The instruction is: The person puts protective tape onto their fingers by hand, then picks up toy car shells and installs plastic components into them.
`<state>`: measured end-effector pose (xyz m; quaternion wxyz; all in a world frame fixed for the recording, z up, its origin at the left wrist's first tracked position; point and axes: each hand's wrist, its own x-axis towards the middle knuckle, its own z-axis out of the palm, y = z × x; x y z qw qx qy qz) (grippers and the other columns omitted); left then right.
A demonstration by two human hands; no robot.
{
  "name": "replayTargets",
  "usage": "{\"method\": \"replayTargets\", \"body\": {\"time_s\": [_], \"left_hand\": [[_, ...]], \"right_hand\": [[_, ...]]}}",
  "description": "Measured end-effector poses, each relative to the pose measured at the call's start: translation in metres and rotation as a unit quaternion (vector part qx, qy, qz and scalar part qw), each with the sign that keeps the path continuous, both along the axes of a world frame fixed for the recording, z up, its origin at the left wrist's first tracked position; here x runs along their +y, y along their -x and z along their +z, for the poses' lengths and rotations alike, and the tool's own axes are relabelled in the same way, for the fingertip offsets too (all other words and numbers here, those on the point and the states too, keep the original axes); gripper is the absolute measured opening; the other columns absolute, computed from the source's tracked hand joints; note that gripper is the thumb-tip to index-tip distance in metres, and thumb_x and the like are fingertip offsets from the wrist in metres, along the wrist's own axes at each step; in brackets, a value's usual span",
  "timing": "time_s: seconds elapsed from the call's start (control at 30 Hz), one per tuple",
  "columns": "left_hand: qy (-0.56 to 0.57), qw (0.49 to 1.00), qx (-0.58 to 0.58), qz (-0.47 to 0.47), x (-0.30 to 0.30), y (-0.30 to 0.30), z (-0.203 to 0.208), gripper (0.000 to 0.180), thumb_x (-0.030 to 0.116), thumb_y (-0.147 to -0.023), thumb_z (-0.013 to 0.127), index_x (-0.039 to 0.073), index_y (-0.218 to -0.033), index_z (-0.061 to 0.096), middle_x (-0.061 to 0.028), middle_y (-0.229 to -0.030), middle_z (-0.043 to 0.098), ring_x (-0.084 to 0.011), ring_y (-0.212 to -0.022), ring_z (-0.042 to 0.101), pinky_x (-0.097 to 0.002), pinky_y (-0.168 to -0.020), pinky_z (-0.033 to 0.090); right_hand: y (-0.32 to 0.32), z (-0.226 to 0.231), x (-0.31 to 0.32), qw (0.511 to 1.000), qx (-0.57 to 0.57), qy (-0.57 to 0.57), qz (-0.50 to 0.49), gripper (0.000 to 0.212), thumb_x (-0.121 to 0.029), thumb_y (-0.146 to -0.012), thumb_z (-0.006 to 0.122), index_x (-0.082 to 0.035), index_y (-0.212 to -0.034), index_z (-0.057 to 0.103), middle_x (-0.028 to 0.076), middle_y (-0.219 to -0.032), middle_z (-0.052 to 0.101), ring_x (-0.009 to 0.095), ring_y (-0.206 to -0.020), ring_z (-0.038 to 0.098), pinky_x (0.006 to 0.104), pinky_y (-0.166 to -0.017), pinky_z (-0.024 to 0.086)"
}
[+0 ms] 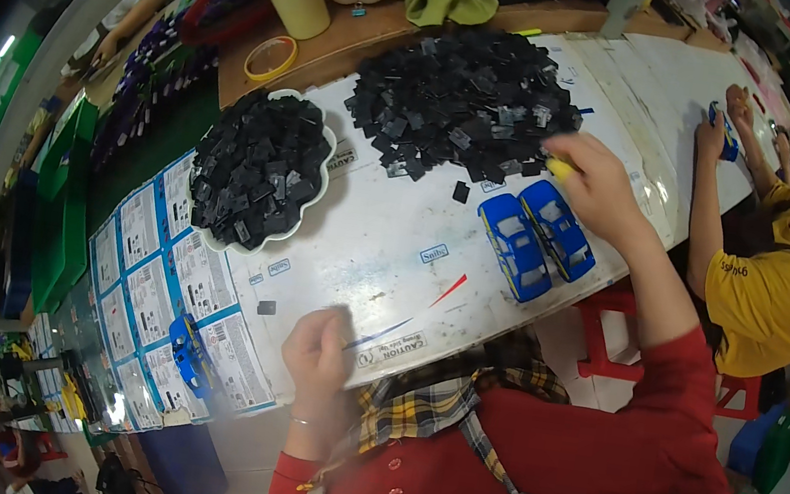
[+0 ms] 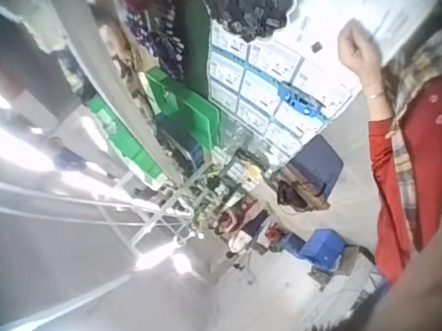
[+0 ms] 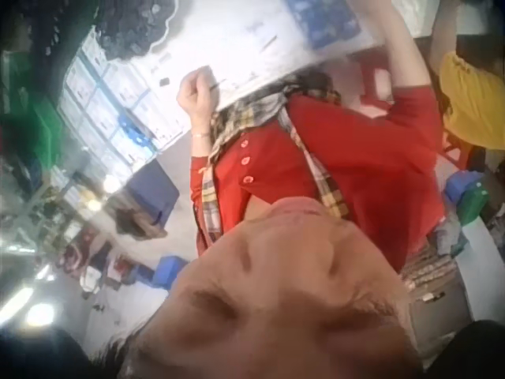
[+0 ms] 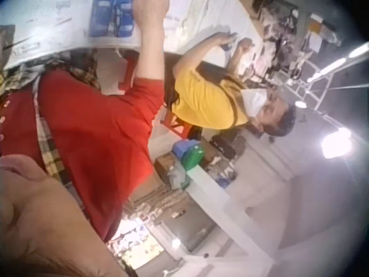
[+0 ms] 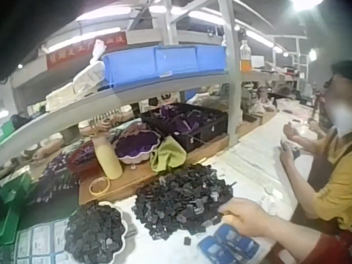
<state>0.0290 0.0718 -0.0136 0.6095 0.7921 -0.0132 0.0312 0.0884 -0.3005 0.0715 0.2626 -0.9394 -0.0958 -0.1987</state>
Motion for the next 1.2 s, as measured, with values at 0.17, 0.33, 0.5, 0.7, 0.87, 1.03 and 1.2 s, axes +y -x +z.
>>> {"method": "replayTargets", "body": {"time_s": [0.17,0.33,0.5,0.7,0.87,1.03,1.2], "left_hand": [[-0.047,0.999,-0.012,-0.013,-0.003,0.003,-0.002,0.013,0.005,-0.082,0.056,-0.004,-0.087,0.063,-0.0116,-0.084,0.065,-0.0155,-0.076,0.06,-0.0256,-0.072,0.047],[-0.141,0.99,-0.01,0.03,-0.003,0.009,0.003,0.011,0.009,-0.081,0.058,0.001,-0.083,0.065,-0.0103,-0.072,0.063,-0.0175,-0.064,0.059,-0.028,-0.061,0.047],[-0.075,0.997,0.011,-0.018,-0.022,0.017,0.017,0.008,0.008,-0.08,0.061,0.002,-0.085,0.064,-0.0095,-0.073,0.063,-0.0175,-0.065,0.06,-0.0273,-0.06,0.047],[-0.156,0.987,-0.026,0.01,-0.004,0.034,0.021,0.007,0.005,-0.078,0.062,0.002,-0.083,0.064,-0.011,-0.075,0.063,-0.0216,-0.065,0.06,-0.0292,-0.059,0.047],[-0.184,0.978,-0.058,0.074,0.02,0.024,0.019,0.007,0.003,-0.075,0.064,0.002,-0.082,0.064,-0.0096,-0.069,0.059,-0.0224,-0.059,0.056,-0.0305,-0.056,0.045],[-0.338,0.923,-0.108,0.147,0.054,0.002,0.018,0.022,0.006,-0.075,0.065,0.001,-0.095,0.061,-0.0113,-0.079,0.056,-0.0281,-0.071,0.053,-0.036,-0.064,0.044],[-0.398,0.9,-0.084,0.154,0.057,-0.016,0.013,0.027,0.014,-0.074,0.066,0.001,-0.097,0.061,-0.0122,-0.084,0.055,-0.0308,-0.08,0.053,-0.0394,-0.071,0.043]], "right_hand": [[0.078,-0.041,-0.035,0.993,0.073,-0.08,-0.058,0.022,-0.002,-0.078,0.051,0.001,-0.099,0.058,0.017,-0.089,0.057,0.032,-0.082,0.056,0.0339,-0.073,0.045],[0.081,-0.077,-0.028,0.993,0.082,-0.079,-0.036,0.029,0.002,-0.074,0.047,0.002,-0.102,0.057,0.018,-0.095,0.058,0.033,-0.091,0.055,0.0352,-0.082,0.043],[0.088,-0.062,-0.022,0.978,0.142,-0.152,-0.026,0.023,-0.01,-0.086,0.049,0.003,-0.105,0.054,0.011,-0.091,0.056,0.02,-0.081,0.054,0.028,-0.074,0.043],[0.076,-0.061,0.019,0.971,0.182,-0.157,0.018,0.024,-0.006,-0.084,0.05,0.003,-0.106,0.053,0.009,-0.088,0.053,0.014,-0.072,0.048,0.0251,-0.068,0.04],[0.077,-0.062,0.028,0.976,0.138,-0.167,0.024,0.026,-0.003,-0.08,0.053,0.003,-0.105,0.053,0.009,-0.084,0.052,0.015,-0.064,0.044,0.0257,-0.062,0.039],[0.084,-0.065,0.043,0.96,0.184,-0.208,0.023,0.028,-0.002,-0.078,0.055,0.003,-0.105,0.053,0.009,-0.083,0.052,0.014,-0.064,0.044,0.0259,-0.061,0.039],[0.084,-0.065,0.068,0.962,0.22,-0.161,0.019,0.027,-0.005,-0.083,0.054,0.003,-0.109,0.051,0.008,-0.091,0.054,0.014,-0.079,0.051,0.0257,-0.07,0.043]]}}
